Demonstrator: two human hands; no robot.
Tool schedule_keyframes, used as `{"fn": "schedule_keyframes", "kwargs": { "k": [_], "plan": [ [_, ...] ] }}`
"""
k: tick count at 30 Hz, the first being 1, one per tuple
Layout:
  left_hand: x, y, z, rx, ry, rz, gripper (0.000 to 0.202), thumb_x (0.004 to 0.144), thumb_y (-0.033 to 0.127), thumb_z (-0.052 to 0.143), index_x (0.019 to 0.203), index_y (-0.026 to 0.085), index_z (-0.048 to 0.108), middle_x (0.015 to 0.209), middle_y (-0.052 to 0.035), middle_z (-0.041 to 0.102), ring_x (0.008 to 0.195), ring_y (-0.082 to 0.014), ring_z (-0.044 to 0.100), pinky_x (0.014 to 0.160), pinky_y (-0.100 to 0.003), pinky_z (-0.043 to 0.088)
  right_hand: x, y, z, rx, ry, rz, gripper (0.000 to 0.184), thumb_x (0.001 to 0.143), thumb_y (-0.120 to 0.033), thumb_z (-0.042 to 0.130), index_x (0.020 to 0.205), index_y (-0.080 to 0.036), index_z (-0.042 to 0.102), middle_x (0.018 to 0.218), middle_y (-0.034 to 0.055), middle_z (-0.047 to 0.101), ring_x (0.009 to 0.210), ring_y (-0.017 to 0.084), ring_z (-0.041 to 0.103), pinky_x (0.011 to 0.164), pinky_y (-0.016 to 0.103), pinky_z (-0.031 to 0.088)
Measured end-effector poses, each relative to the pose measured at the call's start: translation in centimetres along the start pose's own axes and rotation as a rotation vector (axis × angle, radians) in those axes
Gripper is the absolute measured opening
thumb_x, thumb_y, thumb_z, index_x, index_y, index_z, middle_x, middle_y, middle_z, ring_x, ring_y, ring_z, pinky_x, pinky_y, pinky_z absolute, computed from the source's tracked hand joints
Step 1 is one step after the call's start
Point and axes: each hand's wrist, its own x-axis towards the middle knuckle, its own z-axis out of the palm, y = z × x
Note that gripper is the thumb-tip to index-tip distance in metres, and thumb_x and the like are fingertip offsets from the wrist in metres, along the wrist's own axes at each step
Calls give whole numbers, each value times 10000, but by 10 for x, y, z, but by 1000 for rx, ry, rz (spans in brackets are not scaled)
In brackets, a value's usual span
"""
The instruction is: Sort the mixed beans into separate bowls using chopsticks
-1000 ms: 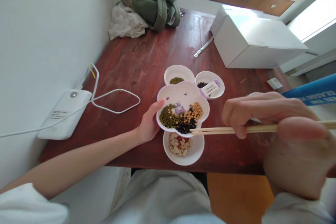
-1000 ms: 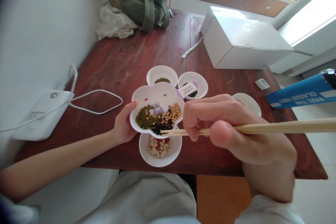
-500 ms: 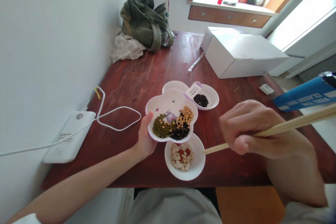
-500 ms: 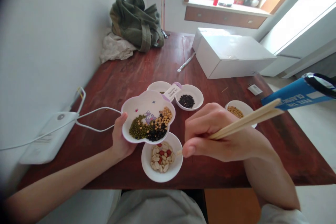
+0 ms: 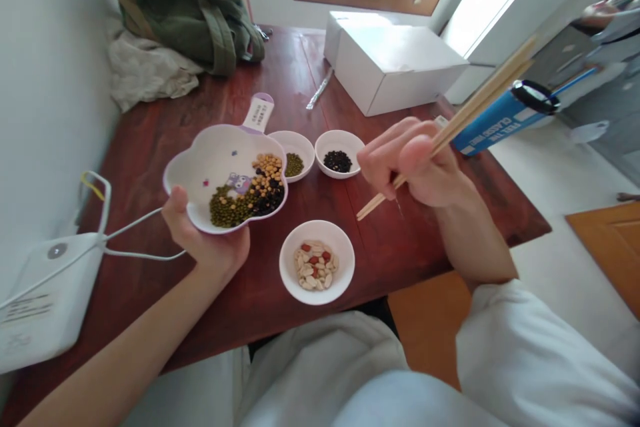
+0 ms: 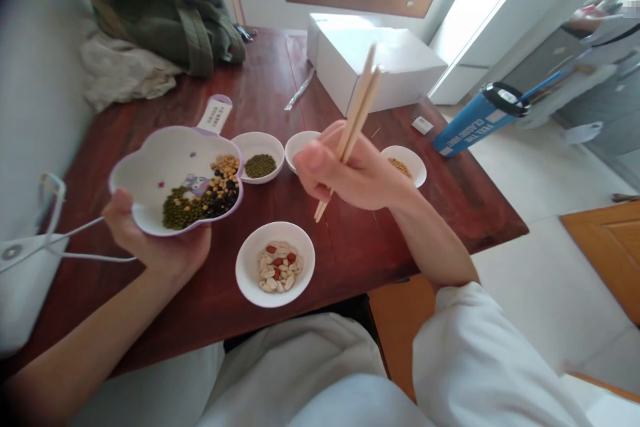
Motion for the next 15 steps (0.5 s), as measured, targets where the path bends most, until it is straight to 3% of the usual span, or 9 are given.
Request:
{"fn": "schedule_keyframes", "kwargs": {
  "k": [4, 7, 10, 13, 15],
  "plan": [
    [0, 2, 1, 16, 10, -14, 435, 960, 565, 710, 1177, 200, 805, 1280, -75, 870, 1497, -320, 676, 1210, -405, 580, -10, -9, 24, -320, -173, 160, 644, 1260, -585, 436, 723, -233, 485, 723, 12, 596, 640, 153, 494, 671, 341, 334],
    [-5, 4, 3, 11, 33, -87, 413, 972, 550, 727, 1191, 208, 800, 1308, -61, 870, 1485, -308, 679, 1147, -376, 598, -25, -8, 37, -542, -268, 464, 323, 1237, -368, 504, 986, -213, 637, 877, 54, 739, 744, 205, 641, 711, 346, 323],
    [-10, 4, 4, -17, 78, -142, 382, 986, 494, 738, 1216, 194, 793, 1288, -48, 885, 1440, -287, 706, 1100, -340, 600, -38, 3, 46, -619, -377, 730, 201, 1207, -372, 571, 1171, -210, 683, 956, 86, 801, 851, 265, 740, 717, 343, 317],
    [-13, 2, 5, -38, 75, -125, 376, 988, 483, 734, 1212, 187, 796, 1256, -42, 898, 1416, -279, 725, 1088, -331, 600, -45, 15, 55, -526, -491, 781, 243, 1189, -424, 628, 1204, -200, 720, 1055, 124, 837, 948, 289, 780, 716, 333, 338],
    [-13, 1, 5, -48, 61, -114, 376, 999, 481, 723, 1194, 170, 800, 1254, -53, 901, 1416, -280, 728, 1085, -328, 600, -47, 21, 62, -448, -495, 756, 221, 1184, -381, 626, 1222, -183, 714, 1087, 138, 837, 961, 276, 776, 718, 323, 356]
  ]
}}
